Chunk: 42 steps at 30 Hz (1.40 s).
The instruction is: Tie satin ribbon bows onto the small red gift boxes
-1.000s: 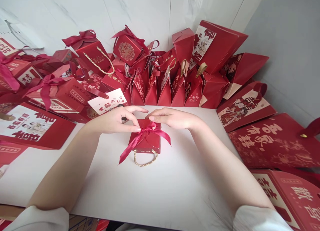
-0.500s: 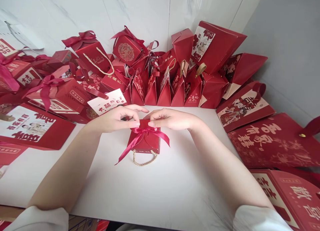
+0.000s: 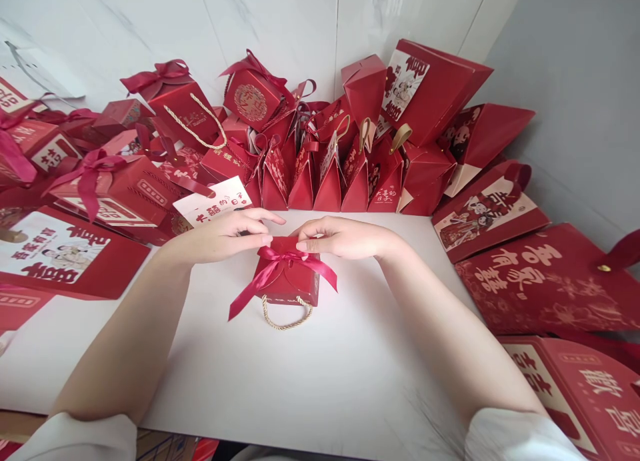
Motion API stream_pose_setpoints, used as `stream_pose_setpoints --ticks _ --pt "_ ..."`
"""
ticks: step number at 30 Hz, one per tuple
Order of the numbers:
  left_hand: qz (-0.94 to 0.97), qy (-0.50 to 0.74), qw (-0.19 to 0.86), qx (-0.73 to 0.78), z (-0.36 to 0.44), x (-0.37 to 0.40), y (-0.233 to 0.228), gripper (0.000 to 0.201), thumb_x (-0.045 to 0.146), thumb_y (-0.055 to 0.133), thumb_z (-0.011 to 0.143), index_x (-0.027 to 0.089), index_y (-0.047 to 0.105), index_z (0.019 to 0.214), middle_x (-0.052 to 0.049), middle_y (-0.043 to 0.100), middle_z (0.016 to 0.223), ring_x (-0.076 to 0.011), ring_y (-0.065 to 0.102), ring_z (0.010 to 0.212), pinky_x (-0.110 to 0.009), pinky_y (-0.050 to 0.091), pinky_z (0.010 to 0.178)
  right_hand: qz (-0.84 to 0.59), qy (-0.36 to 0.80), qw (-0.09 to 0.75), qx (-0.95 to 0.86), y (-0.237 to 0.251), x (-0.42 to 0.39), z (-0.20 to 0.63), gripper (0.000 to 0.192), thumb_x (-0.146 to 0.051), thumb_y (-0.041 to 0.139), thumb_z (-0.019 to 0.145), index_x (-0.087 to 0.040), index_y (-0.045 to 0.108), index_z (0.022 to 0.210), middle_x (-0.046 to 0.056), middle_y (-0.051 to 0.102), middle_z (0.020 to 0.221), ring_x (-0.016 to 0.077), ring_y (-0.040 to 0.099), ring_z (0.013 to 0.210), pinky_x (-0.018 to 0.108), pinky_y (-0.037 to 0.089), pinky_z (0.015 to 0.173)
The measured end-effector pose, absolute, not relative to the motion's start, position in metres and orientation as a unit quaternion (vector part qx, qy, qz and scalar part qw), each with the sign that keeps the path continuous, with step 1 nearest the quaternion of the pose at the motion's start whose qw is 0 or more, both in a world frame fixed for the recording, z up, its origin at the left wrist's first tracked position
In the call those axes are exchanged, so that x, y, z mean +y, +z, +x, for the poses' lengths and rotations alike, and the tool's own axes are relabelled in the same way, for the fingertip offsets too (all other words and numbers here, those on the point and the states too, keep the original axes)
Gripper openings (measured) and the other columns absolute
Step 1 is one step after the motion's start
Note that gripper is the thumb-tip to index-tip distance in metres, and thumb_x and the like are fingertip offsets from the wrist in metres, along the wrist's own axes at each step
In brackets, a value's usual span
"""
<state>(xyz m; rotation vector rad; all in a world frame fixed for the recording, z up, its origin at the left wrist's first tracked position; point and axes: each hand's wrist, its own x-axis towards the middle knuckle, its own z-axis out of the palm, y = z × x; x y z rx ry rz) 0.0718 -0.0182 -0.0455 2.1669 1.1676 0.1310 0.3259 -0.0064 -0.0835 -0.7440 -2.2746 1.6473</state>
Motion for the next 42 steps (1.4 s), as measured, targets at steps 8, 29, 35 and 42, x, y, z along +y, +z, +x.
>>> stream_pose_setpoints --ticks 8,29,35,42 --pt "0.811 0.073 0.435 0.383 0.0772 -0.0176 -0.0488 0.019 0.02 0.045 0.078 0.02 0.062 0.07 0.002 0.053 0.143 -0.023 0.055 0.122 -0.036 0.042 0.105 -0.264 0.559 0.123 -0.777 -0.0839 -0.0071 0.3233 0.035 -0.047 0.052 0.096 -0.018 0.052 0.078 -0.001 0.046 0.081 0.0135 0.04 0.074 0.028 0.033 0.072" --pt "0.834 0.082 0.41 0.359 0.0709 -0.0136 -0.0532 0.007 0.015 0.053 0.08 0.02 0.058 0.082 -0.004 0.047 0.147 -0.0243 0.044 0.137 -0.038 0.04 0.108 -0.258 0.565 0.128 -0.773 -0.0871 -0.0047 0.3237 0.033 -0.045 0.051 0.097 -0.016 0.055 0.081 0.0 0.048 0.084 0.0139 0.042 0.076 0.029 0.034 0.074" --pt "0.842 0.038 0.372 0.39 0.0735 -0.0165 -0.049 0.02 0.011 0.044 0.078 0.02 0.062 0.076 0.001 0.048 0.146 -0.0252 0.051 0.127 -0.039 0.041 0.104 -0.259 0.558 0.128 -0.778 -0.0898 -0.0038 0.3228 0.035 -0.048 0.052 0.096 -0.016 0.055 0.082 -0.001 0.046 0.081 0.0134 0.041 0.074 0.029 0.033 0.072" --pt "0.84 0.061 0.365 0.397 0.0765 -0.0201 -0.0484 0.015 0.01 0.043 0.076 0.02 0.055 0.079 -0.001 0.051 0.144 -0.0242 0.053 0.123 -0.039 0.04 0.102 -0.26 0.556 0.128 -0.779 -0.092 -0.0025 0.3247 0.037 -0.05 0.053 0.096 -0.017 0.054 0.08 -0.001 0.045 0.081 0.0132 0.04 0.074 0.028 0.033 0.071"
